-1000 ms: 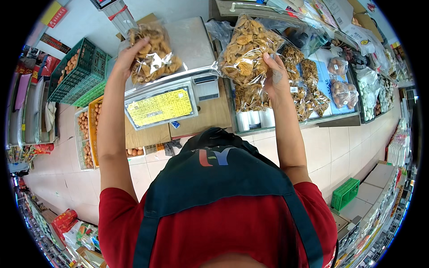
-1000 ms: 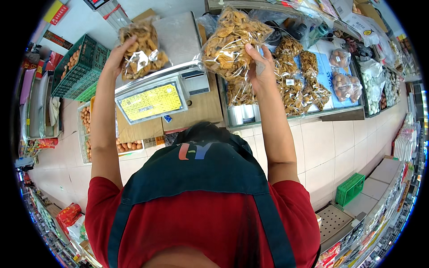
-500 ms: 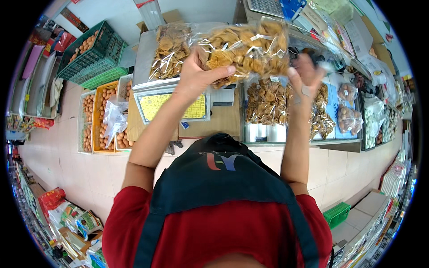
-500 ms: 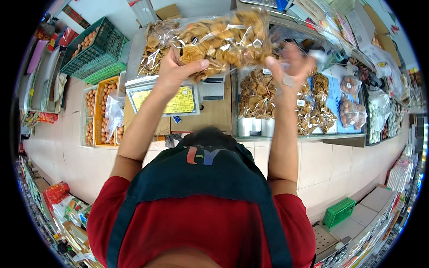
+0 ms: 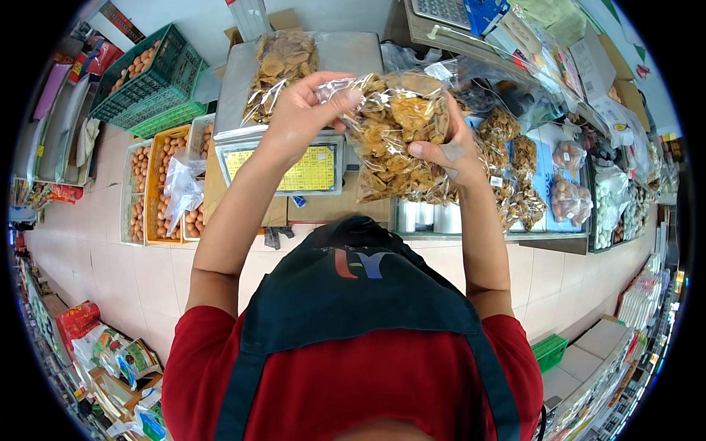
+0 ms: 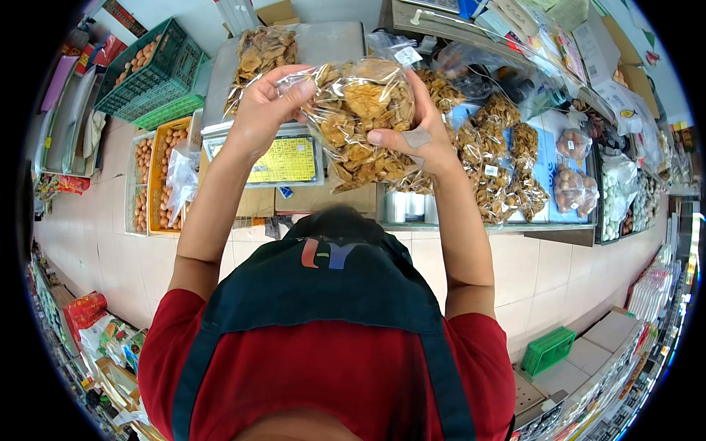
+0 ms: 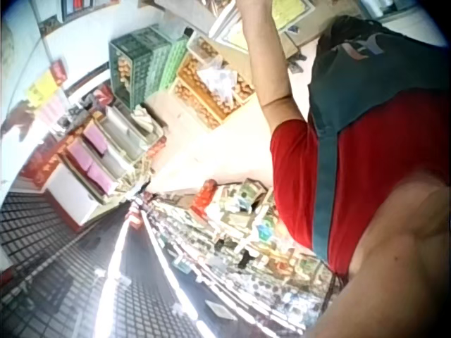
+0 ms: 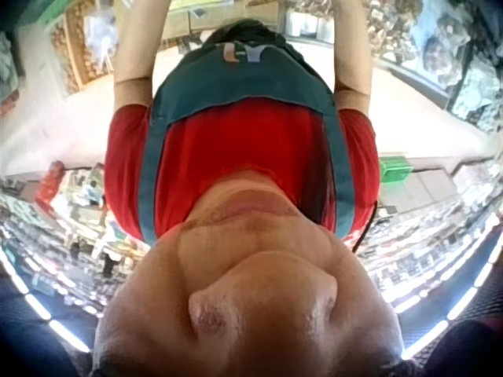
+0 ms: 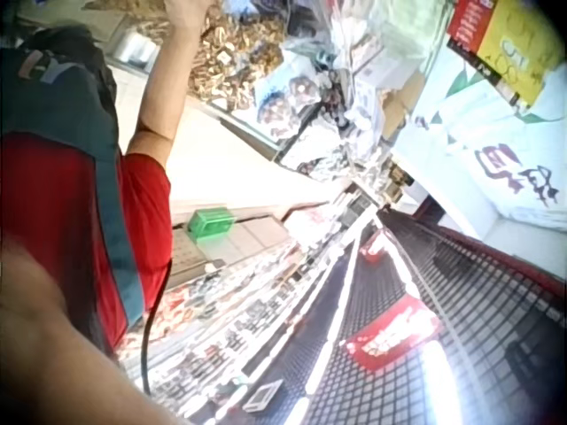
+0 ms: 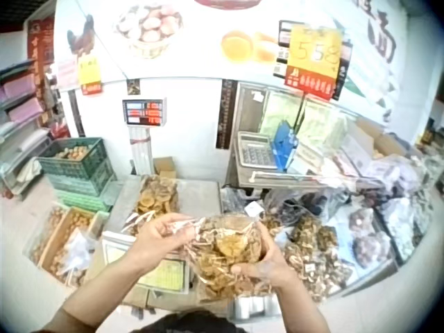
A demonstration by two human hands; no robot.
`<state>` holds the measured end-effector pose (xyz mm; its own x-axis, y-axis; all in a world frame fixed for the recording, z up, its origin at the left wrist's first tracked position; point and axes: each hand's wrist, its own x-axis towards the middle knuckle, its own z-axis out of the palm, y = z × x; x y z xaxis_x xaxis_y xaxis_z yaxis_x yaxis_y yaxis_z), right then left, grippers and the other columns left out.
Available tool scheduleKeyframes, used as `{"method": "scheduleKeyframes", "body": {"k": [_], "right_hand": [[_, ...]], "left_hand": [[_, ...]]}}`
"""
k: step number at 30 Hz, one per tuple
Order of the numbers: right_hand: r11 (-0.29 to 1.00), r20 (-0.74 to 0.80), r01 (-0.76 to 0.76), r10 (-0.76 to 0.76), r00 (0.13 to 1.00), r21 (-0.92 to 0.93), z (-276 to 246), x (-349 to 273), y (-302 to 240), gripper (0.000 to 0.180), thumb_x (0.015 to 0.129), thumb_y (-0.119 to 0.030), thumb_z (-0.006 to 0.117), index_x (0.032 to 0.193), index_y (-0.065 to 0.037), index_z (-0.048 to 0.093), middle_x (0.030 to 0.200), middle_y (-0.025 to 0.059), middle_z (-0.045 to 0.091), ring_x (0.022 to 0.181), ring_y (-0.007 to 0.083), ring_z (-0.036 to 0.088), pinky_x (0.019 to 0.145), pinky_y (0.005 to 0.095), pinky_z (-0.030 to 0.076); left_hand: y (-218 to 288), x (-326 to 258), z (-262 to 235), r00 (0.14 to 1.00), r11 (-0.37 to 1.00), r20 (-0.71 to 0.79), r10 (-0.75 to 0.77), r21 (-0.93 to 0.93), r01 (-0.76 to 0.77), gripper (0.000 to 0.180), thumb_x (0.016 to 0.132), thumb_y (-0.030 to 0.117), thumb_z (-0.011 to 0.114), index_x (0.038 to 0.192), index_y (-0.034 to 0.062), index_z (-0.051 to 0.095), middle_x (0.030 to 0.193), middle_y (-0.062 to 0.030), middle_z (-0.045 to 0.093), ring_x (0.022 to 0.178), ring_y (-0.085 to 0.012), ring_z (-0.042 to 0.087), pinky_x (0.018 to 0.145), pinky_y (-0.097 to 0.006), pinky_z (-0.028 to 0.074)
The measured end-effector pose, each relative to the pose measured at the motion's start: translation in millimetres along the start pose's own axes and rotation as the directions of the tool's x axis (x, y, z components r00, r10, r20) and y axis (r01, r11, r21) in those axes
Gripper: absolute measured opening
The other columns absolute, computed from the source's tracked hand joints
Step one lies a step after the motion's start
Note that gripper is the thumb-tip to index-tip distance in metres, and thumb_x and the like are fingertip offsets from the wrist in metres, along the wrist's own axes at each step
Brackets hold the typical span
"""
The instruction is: The person picks up multiple sealed bags of dried food items from a shelf and places them onto a digital scale. They then affix a printed label to each bag and set the labeled bags aside on the counter.
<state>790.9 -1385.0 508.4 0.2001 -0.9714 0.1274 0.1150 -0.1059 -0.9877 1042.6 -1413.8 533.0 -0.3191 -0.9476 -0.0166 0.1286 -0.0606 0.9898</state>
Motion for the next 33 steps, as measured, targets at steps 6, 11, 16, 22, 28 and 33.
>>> {"method": "scheduleKeyframes", "body": {"k": [6, 11, 16, 22, 28, 33], "right_hand": [[0.995, -0.097, 0.05, -0.041, 0.994, 0.091, 23, -2, 3, 0.113, 0.059, -0.011, 0.087, 0.146, 0.005, 0.015, 0.136, 0.0175, 0.045, 0.124, 0.0246, 0.046, 0.105, 0.0343, 0.035], [0.929, -0.403, 0.324, -0.369, 0.837, -0.177, 28, -6, -6, 0.066, 0.076, -0.012, 0.077, 0.128, 0.001, 0.039, 0.108, 0.0118, 0.06, 0.094, 0.0146, 0.058, 0.077, 0.0282, 0.048], [0.948, -0.289, 0.092, 0.0, 0.957, 0.303, 58, -25, -19, 0.013, 0.088, -0.014, 0.068, 0.088, -0.005, 0.059, 0.065, -0.0009, 0.057, 0.048, 0.0053, 0.048, 0.045, 0.019, 0.035], [0.934, -0.326, 0.041, 0.083, 0.942, 0.355, 64, -16, -21, 0.017, 0.086, -0.017, 0.071, 0.085, -0.005, 0.059, 0.057, -0.0009, 0.055, 0.044, 0.0052, 0.046, 0.042, 0.0182, 0.034], [0.998, -0.43, 0.001, 0.023, 0.902, 0.057, 60, -12, -20, 0.026, 0.08, -0.022, 0.077, 0.074, -0.005, 0.058, 0.054, 0.0002, 0.055, 0.043, 0.0055, 0.046, 0.043, 0.018, 0.034], [0.647, -0.395, -0.155, -0.243, 0.886, -0.746, 31, -15, -25, 0.046, 0.065, -0.035, 0.086, 0.073, -0.003, 0.055, 0.064, 0.0054, 0.056, 0.055, 0.0095, 0.049, 0.049, 0.0271, 0.04]], "left_hand": [[-18, -15, 38, 0.995, 0.996, 0.055, 0.086, -0.014, -0.085, 0.058, 0.072, 0.016, 0.082, 0.12, -0.002, 0.054, 0.103, -0.009, 0.066, 0.092, -0.0143, 0.062, 0.082, -0.031, 0.05], [-6, -15, 43, 0.994, 0.996, -0.11, 0.002, -0.089, -0.011, 0.049, 0.068, 0.011, 0.085, 0.106, -0.0029, 0.056, 0.099, -0.01, 0.067, 0.09, -0.0142, 0.064, 0.081, -0.028, 0.053], [-25, -10, 44, 0.976, 0.992, -0.177, 0.123, 0.058, -0.115, 0.057, 0.066, 0.014, 0.086, 0.109, -0.0029, 0.052, 0.101, -0.0098, 0.066, 0.091, -0.0149, 0.064, 0.082, -0.029, 0.052], [-36, -7, 48, 0.972, 0.97, -0.131, 0.197, 0.171, -0.173, 0.057, 0.067, 0.015, 0.085, 0.11, -0.0007, 0.052, 0.1, -0.0099, 0.066, 0.091, -0.0144, 0.063, 0.082, -0.029, 0.05], [-39, -15, 62, 0.955, 0.968, -0.168, 0.245, 0.093, -0.232, 0.055, 0.068, 0.013, 0.084, 0.111, -0.0005, 0.051, 0.102, -0.0094, 0.065, 0.091, -0.0137, 0.062, 0.082, -0.029, 0.05], [-44, -20, 63, 0.987, 0.992, -0.113, 0.113, 0.072, -0.105, 0.056, 0.069, 0.012, 0.083, 0.114, -0.0007, 0.051, 0.105, -0.0085, 0.065, 0.094, -0.0136, 0.061, 0.085, -0.029, 0.049]]}}
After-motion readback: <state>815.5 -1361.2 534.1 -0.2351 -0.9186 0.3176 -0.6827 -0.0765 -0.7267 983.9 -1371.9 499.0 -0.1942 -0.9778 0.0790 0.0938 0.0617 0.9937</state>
